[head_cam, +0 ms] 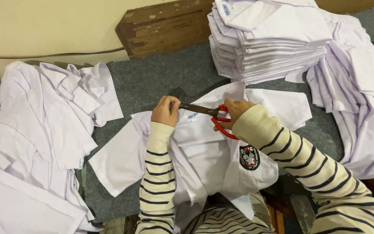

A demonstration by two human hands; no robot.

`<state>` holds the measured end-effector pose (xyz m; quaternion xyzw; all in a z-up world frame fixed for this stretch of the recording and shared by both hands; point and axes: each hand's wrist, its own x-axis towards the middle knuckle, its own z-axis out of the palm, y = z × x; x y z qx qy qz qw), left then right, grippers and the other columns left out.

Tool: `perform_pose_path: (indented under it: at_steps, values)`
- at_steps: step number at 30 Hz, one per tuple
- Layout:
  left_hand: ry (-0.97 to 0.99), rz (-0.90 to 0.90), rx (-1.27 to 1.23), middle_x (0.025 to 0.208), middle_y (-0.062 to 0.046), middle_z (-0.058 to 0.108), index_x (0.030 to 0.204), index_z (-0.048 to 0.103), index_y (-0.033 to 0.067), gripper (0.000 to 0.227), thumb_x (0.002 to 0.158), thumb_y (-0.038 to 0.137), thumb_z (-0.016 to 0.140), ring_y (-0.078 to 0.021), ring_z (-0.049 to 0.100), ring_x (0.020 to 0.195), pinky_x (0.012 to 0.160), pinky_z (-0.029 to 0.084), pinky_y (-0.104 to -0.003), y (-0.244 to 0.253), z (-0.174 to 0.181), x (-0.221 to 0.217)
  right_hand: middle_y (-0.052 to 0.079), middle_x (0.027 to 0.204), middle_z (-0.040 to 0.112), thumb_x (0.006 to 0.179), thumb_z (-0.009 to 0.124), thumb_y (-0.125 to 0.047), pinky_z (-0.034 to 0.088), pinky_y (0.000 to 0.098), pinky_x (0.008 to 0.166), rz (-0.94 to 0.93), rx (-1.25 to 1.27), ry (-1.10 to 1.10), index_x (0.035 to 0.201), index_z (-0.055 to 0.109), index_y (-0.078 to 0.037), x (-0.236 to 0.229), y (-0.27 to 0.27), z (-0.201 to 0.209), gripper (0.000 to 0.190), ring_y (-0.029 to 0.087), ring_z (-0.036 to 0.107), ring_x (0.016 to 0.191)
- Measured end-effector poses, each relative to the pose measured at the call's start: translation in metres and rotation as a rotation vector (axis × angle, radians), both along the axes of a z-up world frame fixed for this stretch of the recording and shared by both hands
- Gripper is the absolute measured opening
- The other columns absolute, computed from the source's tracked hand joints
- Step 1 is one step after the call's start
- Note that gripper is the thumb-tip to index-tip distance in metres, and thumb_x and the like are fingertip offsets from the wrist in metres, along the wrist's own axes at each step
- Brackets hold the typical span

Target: Folding and stacking white shirts on a sewing factory floor, including trimming loose threads with scissors.

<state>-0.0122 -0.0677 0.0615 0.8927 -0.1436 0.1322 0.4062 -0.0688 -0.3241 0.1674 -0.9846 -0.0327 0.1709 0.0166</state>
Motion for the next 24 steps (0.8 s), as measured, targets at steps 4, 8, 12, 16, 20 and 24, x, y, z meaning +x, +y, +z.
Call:
perform_pose_path:
  at_steps: [4, 8, 12, 16, 20, 24]
  values:
    - [-0.012, -0.020, 0.000, 0.083, 0.001, 0.062, 0.095, 0.065, 0.0206, 0.012, 0.101, 0.031, 0.065, -0.0242, 0.068, 0.069, 0.066, 0.056, -0.037, 0.001, 0.005, -0.003, 0.004, 0.103, 0.077, 0.061, 0.075, -0.087, 0.059, 0.0384, 0.083, -0.018, 0.015, 0.005, 0.113, 0.059, -0.022, 0.002, -0.009, -0.010, 0.085, 0.029, 0.077, 0.100]
    - [-0.031, -0.047, 0.014, 0.083, -0.001, 0.064, 0.096, 0.067, 0.0201, 0.013, 0.102, 0.030, 0.061, -0.0284, 0.070, 0.071, 0.066, 0.058, -0.039, -0.002, 0.010, -0.006, 0.005, 0.102, 0.077, 0.059, 0.077, -0.087, 0.060, 0.0382, 0.081, -0.018, 0.019, -0.011, 0.110, 0.060, -0.022, -0.002, -0.010, -0.007, 0.084, 0.030, 0.077, 0.097]
    - [-0.014, -0.055, 0.082, 0.083, 0.005, 0.063, 0.091, 0.068, 0.0237, 0.012, 0.092, 0.034, 0.073, -0.0240, 0.071, 0.073, 0.068, 0.057, -0.039, -0.002, 0.016, -0.011, 0.013, 0.108, 0.076, 0.081, 0.077, -0.059, 0.060, 0.0431, 0.082, -0.034, 0.020, 0.083, 0.118, 0.058, -0.016, -0.021, 0.015, 0.057, 0.060, 0.036, 0.075, 0.101]
    - [-0.007, -0.052, 0.091, 0.081, 0.004, 0.063, 0.089, 0.068, 0.0226, 0.010, 0.090, 0.030, 0.074, -0.0242, 0.071, 0.071, 0.067, 0.057, -0.039, -0.003, 0.015, -0.011, 0.022, 0.116, 0.074, 0.089, 0.075, -0.046, 0.059, 0.0488, 0.089, -0.054, 0.049, 0.172, 0.124, 0.057, -0.008, -0.030, 0.027, 0.089, 0.054, 0.043, 0.072, 0.110]
    - [0.009, -0.055, 0.088, 0.080, 0.002, 0.064, 0.088, 0.068, 0.0205, 0.009, 0.092, 0.028, 0.072, -0.0258, 0.071, 0.071, 0.067, 0.057, -0.039, -0.003, 0.015, -0.010, 0.007, 0.098, 0.077, 0.063, 0.076, -0.086, 0.062, 0.0396, 0.078, 0.023, 0.007, -0.015, 0.113, 0.059, -0.022, -0.003, -0.016, -0.018, 0.083, 0.031, 0.078, 0.093]
    - [-0.020, -0.065, 0.086, 0.081, 0.002, 0.063, 0.089, 0.067, 0.0207, 0.013, 0.096, 0.032, 0.068, -0.0268, 0.071, 0.071, 0.067, 0.056, -0.041, -0.001, 0.002, -0.004, 0.005, 0.097, 0.077, 0.059, 0.075, -0.088, 0.060, 0.0378, 0.082, 0.026, 0.014, -0.018, 0.112, 0.058, -0.022, -0.006, -0.016, -0.013, 0.086, 0.028, 0.077, 0.095]
